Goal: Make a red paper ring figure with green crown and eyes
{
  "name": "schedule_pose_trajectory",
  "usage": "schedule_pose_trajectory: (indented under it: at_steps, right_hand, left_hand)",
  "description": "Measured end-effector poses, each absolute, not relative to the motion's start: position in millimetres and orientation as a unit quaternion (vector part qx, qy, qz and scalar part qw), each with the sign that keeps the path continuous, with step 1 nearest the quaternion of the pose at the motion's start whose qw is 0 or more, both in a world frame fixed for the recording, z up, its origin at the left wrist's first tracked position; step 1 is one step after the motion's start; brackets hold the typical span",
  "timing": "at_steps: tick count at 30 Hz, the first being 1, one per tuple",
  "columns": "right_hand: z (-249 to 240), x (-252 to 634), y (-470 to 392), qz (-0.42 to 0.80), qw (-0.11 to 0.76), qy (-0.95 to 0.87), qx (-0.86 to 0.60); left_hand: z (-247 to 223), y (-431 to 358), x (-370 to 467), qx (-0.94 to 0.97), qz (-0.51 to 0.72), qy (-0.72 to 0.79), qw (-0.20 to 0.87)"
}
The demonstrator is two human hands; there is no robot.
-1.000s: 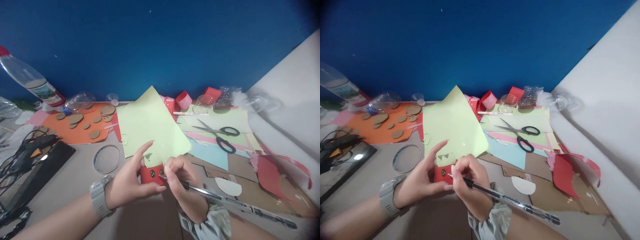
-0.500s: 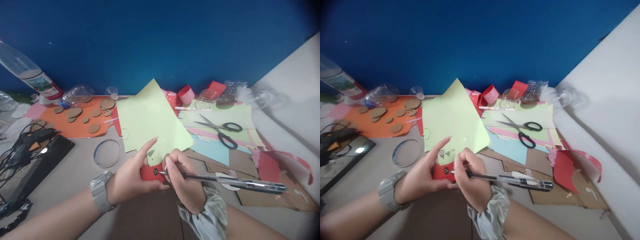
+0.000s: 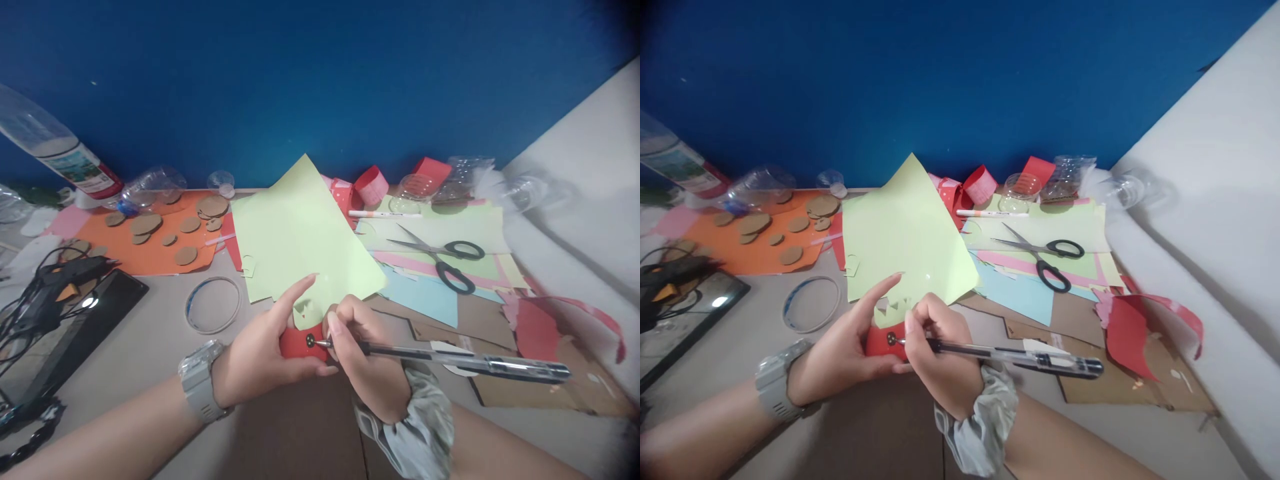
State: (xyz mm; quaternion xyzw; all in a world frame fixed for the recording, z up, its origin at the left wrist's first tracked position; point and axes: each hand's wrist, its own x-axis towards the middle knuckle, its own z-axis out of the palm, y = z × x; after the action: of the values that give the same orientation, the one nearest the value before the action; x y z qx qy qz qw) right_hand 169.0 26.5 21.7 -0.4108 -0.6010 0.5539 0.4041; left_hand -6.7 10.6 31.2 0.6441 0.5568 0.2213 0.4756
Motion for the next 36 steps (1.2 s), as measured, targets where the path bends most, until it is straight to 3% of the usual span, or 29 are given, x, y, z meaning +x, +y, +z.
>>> schedule_pose_trajectory:
  at_steps: [28, 36]
  right_hand:
    - [23.1, 170.3, 27.6, 0.577, 0.392, -0.595, -0.399]
    - [20.2, 171.8, 30.7, 0.674, 0.461, -0.457, -0.354]
  left_hand:
    - [31.9, 12.1, -7.9, 0.646, 0.241, 0.530, 0.494]
    - [29.9, 16.8, -15.6, 0.567, 0.290, 0.400, 0.659]
